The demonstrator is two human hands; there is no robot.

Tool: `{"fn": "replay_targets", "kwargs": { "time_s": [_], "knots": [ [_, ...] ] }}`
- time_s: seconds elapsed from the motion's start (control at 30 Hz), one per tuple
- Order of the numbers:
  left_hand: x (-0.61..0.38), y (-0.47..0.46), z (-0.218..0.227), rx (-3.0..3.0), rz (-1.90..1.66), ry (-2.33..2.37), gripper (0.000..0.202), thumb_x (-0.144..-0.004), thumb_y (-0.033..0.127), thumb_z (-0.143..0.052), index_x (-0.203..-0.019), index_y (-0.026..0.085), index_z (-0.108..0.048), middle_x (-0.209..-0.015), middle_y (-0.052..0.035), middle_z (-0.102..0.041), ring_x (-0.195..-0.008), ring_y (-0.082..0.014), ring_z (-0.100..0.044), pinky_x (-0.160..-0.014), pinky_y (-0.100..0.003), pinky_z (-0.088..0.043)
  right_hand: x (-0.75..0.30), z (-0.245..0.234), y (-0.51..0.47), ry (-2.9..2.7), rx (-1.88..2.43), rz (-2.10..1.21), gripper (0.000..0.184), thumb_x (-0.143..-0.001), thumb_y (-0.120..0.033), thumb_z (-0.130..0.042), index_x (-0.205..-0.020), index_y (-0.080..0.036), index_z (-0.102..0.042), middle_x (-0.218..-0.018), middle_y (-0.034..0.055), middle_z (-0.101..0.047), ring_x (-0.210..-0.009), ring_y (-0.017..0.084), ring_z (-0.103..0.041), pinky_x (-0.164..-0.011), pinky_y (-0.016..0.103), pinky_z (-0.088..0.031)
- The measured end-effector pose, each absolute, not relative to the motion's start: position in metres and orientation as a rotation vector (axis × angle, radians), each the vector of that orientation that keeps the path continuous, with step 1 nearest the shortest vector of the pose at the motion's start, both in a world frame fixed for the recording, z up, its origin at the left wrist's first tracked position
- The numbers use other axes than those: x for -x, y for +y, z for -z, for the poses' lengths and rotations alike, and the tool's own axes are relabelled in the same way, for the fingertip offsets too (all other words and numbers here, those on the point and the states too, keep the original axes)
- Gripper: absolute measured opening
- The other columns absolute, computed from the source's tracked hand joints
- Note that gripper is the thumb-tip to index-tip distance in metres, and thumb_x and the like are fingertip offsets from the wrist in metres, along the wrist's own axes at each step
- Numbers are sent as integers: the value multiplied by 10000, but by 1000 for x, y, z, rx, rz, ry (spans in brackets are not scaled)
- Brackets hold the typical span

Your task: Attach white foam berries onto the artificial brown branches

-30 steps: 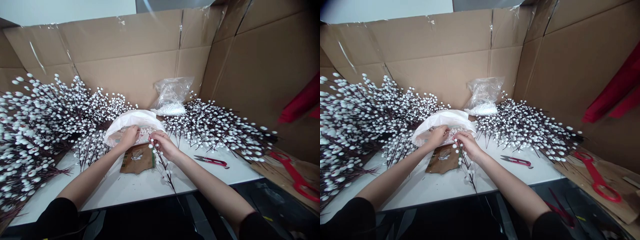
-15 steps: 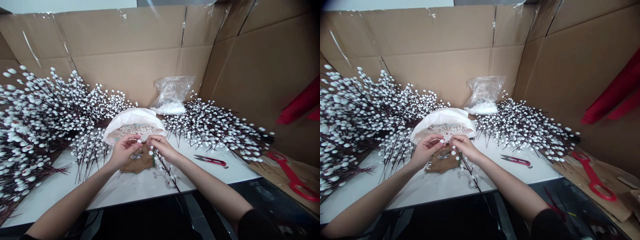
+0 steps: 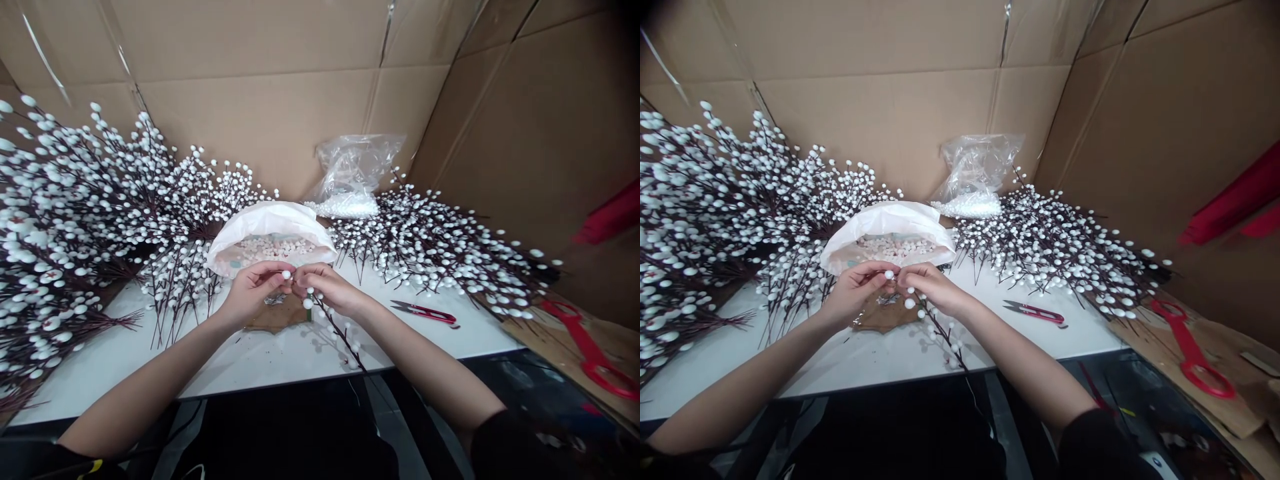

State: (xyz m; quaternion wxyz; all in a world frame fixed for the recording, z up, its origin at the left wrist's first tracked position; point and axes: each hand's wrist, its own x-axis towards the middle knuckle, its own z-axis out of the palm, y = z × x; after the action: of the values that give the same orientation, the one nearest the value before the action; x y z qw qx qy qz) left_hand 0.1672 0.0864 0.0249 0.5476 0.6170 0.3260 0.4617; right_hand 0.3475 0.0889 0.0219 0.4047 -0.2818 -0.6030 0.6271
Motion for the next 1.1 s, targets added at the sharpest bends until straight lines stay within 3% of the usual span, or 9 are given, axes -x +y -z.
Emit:
{"fn": "replay_targets", "kwargs": {
  "time_s": [0.53, 0.9, 1.1],
  "knots": [
    [-161, 93, -12, -1538, -1010, 746, 299, -790, 335, -654, -1053, 199, -690, -1018, -77, -715, -803, -174, -686, -795, -321, -559, -351, -22, 90, -1520, 743, -1780, 173, -687, -227, -557, -540, -142, -520, -490, -42, -427, -479, 69, -292, -483, 252, -131],
    [-161, 89, -14, -1576, -1000, 743, 245, -803, 325, -639, -995, 190, -706, -1089, -86, -691, -857, -194, -684, -785, -326, -574, -351, -20, 91, -1517, 764, -1843, 135, -678, -241, -577, -609, -125, -568, -476, -54, -421, -461, 58, -262, -476, 256, -121],
    [-161, 89, -12, -1539, -998, 717, 234, -805, 309, -641, -997, 185, -694, -1028, -84, -706, -860, -187, -682, -799, -323, -573, -351, -20, 91, -1502, 766, -1847, 139, -682, -231, -566, -590, -129, -547, -470, -58, -401, -457, 57, -261, -476, 260, -107]
  ]
}}
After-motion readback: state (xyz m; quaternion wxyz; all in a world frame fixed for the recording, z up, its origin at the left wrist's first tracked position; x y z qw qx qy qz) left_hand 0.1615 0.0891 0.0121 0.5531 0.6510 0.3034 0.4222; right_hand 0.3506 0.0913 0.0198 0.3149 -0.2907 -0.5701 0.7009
